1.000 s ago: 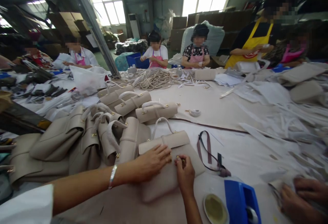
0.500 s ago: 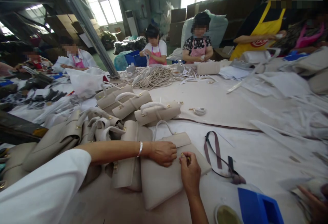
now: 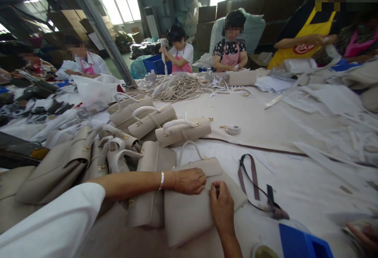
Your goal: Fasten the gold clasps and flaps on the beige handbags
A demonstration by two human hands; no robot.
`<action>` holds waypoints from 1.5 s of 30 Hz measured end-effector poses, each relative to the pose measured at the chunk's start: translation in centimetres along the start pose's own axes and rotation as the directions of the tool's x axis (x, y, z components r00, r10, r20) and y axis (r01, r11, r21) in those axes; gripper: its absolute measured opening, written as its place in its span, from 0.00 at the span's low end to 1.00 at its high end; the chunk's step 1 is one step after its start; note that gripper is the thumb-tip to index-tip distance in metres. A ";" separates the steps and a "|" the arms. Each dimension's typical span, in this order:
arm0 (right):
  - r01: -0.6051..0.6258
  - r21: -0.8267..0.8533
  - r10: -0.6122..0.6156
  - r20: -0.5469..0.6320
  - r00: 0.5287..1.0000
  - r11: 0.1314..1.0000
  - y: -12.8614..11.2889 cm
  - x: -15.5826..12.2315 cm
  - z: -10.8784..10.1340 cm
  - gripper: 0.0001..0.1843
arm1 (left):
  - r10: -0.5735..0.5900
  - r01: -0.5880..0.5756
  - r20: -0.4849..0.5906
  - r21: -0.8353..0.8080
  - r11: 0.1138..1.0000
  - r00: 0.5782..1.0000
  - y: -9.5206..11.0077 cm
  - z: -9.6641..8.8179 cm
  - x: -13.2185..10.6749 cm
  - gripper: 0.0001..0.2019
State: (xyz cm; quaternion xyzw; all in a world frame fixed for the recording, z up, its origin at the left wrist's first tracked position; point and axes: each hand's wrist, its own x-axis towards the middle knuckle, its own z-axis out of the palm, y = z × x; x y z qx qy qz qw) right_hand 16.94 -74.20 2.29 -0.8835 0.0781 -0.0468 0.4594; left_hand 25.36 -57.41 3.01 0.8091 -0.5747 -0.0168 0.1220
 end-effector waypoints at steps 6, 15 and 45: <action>-0.012 0.016 0.012 0.003 1.000 1.000 0.4 -0.5 -0.2 0.09 | 0.127 -0.104 0.061 -0.297 0.949 0.990 -1.0 -2.1 -0.4 0.12; -0.075 0.050 0.074 0.021 0.997 0.996 0.9 -0.6 -0.4 0.13 | 0.322 -0.027 0.261 -0.737 0.675 0.910 -4.3 -2.7 2.8 0.05; -0.140 0.104 0.134 0.058 0.989 0.985 0.8 -0.3 -0.7 0.15 | 0.372 -0.375 0.087 0.014 0.927 0.924 -1.8 -2.6 1.0 0.06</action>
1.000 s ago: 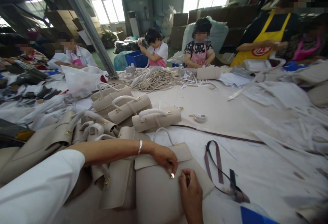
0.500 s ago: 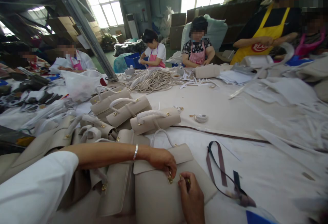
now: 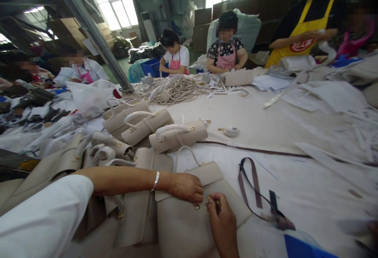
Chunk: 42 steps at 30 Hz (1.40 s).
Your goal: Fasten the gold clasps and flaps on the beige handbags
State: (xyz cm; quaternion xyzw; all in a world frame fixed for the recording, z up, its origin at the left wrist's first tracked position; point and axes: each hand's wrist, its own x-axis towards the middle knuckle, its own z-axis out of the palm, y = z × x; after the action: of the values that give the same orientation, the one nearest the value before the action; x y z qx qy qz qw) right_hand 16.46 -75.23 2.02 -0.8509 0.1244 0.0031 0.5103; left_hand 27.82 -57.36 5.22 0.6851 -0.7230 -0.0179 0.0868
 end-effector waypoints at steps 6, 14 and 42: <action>-0.031 0.010 0.031 0.013 0.999 0.999 -0.5 0.1 0.0 0.15 | -0.099 0.100 0.022 -0.038 0.994 0.995 0.8 0.9 0.1 0.08; -0.034 0.009 0.033 0.035 0.999 0.999 -0.6 0.1 -0.1 0.15 | -0.127 0.129 0.024 -0.064 0.990 0.992 0.6 0.6 -0.5 0.05; -0.152 0.047 0.143 0.164 0.976 0.987 1.2 -1.1 -1.1 0.18 | -0.376 0.387 -0.098 0.318 0.865 0.921 6.7 -1.2 -3.1 0.14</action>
State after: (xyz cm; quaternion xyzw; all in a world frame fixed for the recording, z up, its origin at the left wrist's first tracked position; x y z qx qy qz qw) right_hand 15.00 -76.49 1.62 -0.8210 0.1460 0.1054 0.5418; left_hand 21.51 -53.79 7.09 0.8194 -0.5643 0.0983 -0.0229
